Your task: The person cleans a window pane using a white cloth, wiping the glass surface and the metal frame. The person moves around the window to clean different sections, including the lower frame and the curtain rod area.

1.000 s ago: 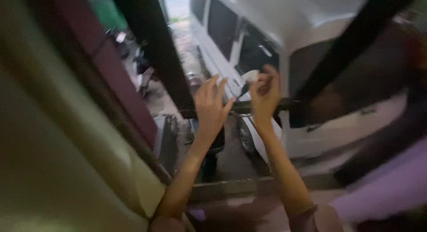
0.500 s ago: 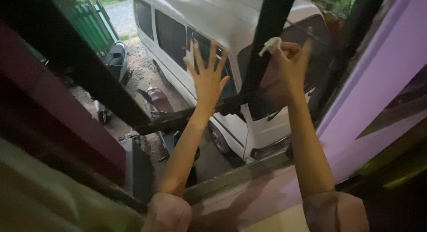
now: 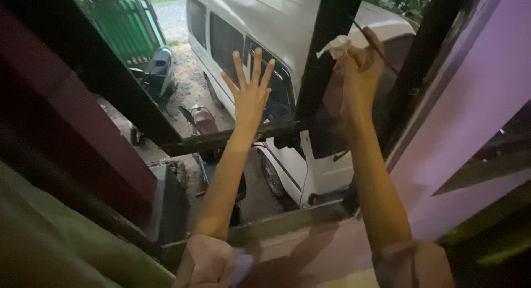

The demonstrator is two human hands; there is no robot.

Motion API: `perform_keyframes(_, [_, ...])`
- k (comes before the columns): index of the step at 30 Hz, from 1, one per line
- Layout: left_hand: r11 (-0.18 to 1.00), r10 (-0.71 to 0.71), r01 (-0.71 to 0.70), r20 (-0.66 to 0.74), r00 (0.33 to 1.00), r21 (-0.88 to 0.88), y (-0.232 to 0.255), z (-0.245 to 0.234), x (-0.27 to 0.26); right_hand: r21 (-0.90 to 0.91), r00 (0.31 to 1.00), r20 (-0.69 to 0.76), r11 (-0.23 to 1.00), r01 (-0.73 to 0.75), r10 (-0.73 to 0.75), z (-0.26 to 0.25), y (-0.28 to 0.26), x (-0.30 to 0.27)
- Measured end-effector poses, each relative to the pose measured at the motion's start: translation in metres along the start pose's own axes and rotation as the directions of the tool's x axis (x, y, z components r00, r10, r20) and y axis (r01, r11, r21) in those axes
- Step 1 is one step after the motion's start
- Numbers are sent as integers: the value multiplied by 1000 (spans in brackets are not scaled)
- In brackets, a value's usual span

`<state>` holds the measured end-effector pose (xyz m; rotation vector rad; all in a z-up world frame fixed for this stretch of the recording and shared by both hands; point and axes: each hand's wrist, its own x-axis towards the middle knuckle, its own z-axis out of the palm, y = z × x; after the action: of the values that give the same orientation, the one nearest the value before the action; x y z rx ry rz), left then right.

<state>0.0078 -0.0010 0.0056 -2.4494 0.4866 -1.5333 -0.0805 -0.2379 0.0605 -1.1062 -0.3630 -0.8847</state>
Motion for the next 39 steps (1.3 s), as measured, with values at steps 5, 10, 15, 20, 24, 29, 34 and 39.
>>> perform_keyframes(5, [998,-3,6,36,999,-68,0,-7,1,242,995,98,969,-43,20,-3,-18,-27])
perform_keyframes(10, [997,-9,12,43,999,-74,8,-32,-20,74,982,22,979,-188,187,-23,-15,-72])
perform_keyframes(15, [994,-4,3,-7,1000,-112,23,-65,-39,-6,997,-75,1000,-28,28,-42,4,-115])
perform_keyframes(20, [991,-30,31,10,999,-131,39,-96,-53,-213,996,-13,973,89,-94,-57,3,-157])
perform_keyframes(24, [995,-29,28,-3,1000,-97,51,-125,-67,-309,992,21,943,126,-125,-72,-8,-186])
perform_keyframes(29, [991,-29,28,-3,1000,-130,59,-161,-72,-320,995,15,943,95,-95,-100,-7,-200])
perform_keyframes(34, [965,-59,49,-33,998,-257,71,-170,-92,-537,927,98,803,-257,362,-139,29,-252])
perform_keyframes(39, [839,23,43,115,993,-542,124,-172,-193,-318,491,114,500,-806,864,-163,75,-298])
